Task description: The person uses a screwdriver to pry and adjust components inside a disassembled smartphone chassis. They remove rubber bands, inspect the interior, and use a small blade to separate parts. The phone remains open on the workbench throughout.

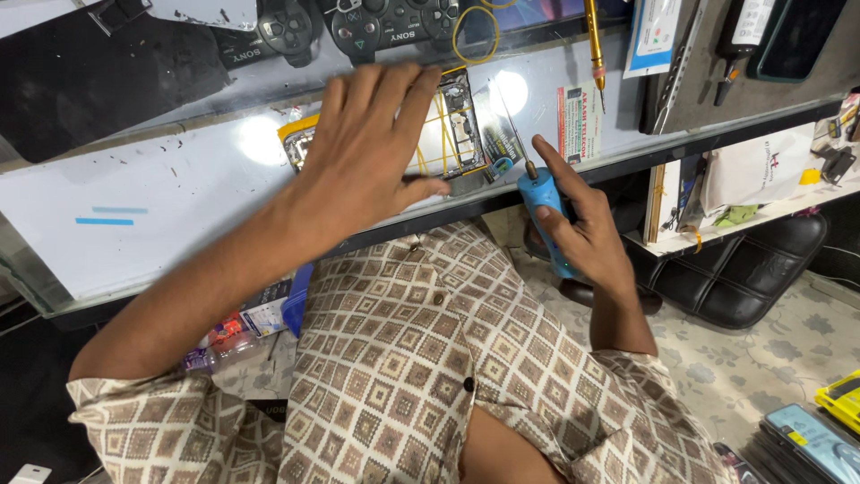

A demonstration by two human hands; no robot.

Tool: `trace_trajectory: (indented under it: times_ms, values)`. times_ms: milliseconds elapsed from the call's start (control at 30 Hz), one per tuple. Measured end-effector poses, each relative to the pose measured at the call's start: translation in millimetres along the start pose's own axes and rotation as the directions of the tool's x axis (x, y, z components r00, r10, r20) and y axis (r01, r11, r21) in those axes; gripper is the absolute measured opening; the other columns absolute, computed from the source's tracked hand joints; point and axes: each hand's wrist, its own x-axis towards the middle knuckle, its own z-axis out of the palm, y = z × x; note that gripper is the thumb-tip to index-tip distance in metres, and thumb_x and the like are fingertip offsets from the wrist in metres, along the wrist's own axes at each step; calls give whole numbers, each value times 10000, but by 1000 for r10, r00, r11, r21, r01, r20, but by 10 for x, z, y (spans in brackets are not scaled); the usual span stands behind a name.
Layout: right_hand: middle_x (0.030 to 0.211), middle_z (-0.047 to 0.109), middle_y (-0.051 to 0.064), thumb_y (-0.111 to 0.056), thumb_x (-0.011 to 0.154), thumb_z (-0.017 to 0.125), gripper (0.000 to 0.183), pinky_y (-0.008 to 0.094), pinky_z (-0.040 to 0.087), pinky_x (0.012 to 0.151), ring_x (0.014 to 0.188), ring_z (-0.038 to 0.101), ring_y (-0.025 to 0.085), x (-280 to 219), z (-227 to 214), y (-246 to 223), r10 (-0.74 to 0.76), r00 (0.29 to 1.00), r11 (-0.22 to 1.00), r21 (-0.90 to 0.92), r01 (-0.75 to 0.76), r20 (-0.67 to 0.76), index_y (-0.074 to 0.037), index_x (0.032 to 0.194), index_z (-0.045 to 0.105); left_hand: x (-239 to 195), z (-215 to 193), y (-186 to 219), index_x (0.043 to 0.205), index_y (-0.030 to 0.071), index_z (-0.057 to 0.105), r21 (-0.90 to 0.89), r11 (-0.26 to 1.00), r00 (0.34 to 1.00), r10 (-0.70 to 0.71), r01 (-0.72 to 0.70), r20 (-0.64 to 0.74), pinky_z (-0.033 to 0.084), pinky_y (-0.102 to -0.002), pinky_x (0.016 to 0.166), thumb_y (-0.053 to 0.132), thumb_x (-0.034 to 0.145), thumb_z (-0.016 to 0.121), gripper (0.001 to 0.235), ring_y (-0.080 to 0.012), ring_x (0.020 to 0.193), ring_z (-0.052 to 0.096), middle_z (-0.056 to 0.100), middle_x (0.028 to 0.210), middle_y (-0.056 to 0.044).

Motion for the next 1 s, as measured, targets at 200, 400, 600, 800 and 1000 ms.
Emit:
trace_trajectory:
  times_ms: [200,400,600,800,1000]
  values:
    - [744,579,139,-180,863,590,786,334,496,695,614,482,171,101,-71,-235,112,990,968,-232,-90,82,-106,1616,379,-232,-35,93,1491,-100,436,74,994,997,-82,80,17,350,-524,1081,416,753,902,1013,-378,1328,434,477,1464,-226]
    - [695,559,155,-199,856,576,789,377,472,639,523,456,208,210,-97,-466,203,975,934,-318,-165,91,-135,1612,360,-468,-31,57,1503,-78,431,21,990,990,-142,142,-20,339,-524,1136,339,778,897,957,-366,1404,426,480,1504,-220]
    - [659,547,181,-167,859,580,780,401,460,593,509,456,245,225,-50,-632,217,973,905,-390,-171,76,-119,1609,370,-548,19,59,1516,-64,425,-36,985,985,-168,166,-47,332,-526,1155,272,784,896,933,-368,1424,425,477,1528,-209]
    - [666,584,185,-141,879,579,754,426,469,577,475,512,232,184,48,-739,195,979,887,-436,-153,53,-76,1599,362,-580,106,84,1524,-53,428,-29,982,979,-191,189,-75,328,-527,1152,292,783,908,948,-360,1412,427,485,1532,-200]
    - [635,596,157,-140,871,580,761,422,463,531,455,526,213,220,33,-757,215,975,880,-446,-166,60,-65,1600,375,-573,122,69,1517,-41,445,-39,980,977,-198,195,-75,328,-520,1152,292,766,912,946,-342,1408,435,495,1530,-176]
